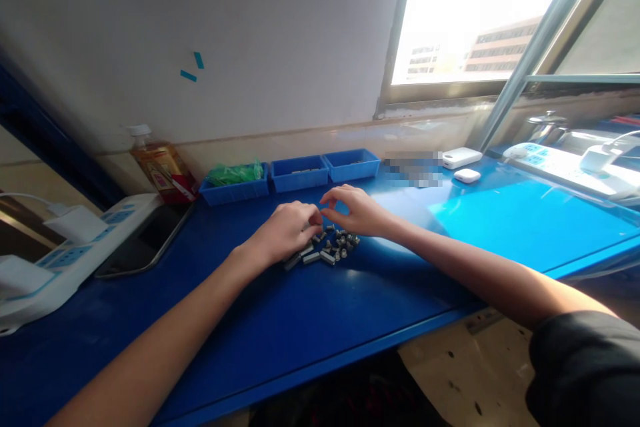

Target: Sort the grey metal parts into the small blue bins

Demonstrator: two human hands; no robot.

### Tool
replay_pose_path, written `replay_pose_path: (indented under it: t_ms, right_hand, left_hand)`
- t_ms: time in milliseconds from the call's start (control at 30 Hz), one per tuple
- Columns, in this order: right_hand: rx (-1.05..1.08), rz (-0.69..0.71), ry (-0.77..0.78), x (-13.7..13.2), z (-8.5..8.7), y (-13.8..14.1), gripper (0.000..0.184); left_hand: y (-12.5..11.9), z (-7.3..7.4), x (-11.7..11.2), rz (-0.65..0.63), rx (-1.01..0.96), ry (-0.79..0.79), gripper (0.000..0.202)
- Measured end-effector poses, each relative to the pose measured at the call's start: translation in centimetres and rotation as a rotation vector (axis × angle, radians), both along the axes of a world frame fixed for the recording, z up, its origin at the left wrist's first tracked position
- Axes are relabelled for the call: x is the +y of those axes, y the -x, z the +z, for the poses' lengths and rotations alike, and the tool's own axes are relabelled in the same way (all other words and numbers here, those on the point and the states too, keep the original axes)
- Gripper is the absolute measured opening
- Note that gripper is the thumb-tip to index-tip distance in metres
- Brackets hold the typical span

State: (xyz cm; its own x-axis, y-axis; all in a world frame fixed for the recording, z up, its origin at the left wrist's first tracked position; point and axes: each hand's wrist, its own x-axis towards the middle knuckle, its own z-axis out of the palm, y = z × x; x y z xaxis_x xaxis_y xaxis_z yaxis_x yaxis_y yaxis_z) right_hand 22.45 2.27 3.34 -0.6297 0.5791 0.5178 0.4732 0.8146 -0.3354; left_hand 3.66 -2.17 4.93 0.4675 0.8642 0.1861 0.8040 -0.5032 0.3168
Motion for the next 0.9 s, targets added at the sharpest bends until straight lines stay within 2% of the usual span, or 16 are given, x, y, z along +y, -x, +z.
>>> replay_pose_path:
  t_ms: [100, 200, 333, 433, 500, 600, 667, 700, 767, 900]
  right_hand:
    - [0.08, 0.084, -0.08, -0.7, -0.1, 0.3, 0.014]
    - [0.052, 0.173, -0.247, -1.1, 0.1, 0.2, 0.015]
    - [0.011, 0.201, -0.344, -1.7, 0.4, -0.1, 0.017]
    - [-0.064, 0.213, -0.401, -1.4, 0.9, -0.3, 0.016]
    - [-0.081, 0.14, -0.449, -0.2, 1.7, -0.6, 0.018]
    - [-0.031, -0.158, -0.451, 3.1, 3.3, -1.0, 0.022]
    - [-0.035, -0.387, -0.37, 5.2, 3.9, -1.3, 0.026]
    - [-0.072, -0.451, -0.321, 5.8, 3.9, -1.4, 0.031]
    - [-0.162, -0.44, -0.243, 5.9, 3.2, -1.6, 0.037]
    - [-0.223, -0.168, -0.162, 2.5, 0.7, -1.2, 0.026]
  left_hand:
    - [0.9, -0.6, -0.1, 0.117, -0.367, 0.066, 0.019]
    - [0.9, -0.7, -0.3, 0.136, -0.665, 0.204, 0.033]
    - [0.4, -0.6, -0.5, 0.073, -0.75, 0.327, 0.04]
    - [0.2, -0.7, -0.6, 0.086, -0.685, 0.306, 0.039]
    - [0.3, -0.8, -0.7, 0.104, -0.542, 0.224, 0.038]
    - [0.3, -0.6, -1.1, 0.069, -0.168, 0.042, 0.025]
    - [0.3, -0.4, -1.4, 0.027, 0.044, -0.018, 0.018]
    - [0.3, -0.3, -1.5, 0.019, 0.109, -0.027, 0.019]
    - [0.3, 0.0, -1.7, 0.033, 0.174, -0.031, 0.02]
    - [0.1, 0.1, -1.8, 0.087, 0.22, -0.057, 0.02]
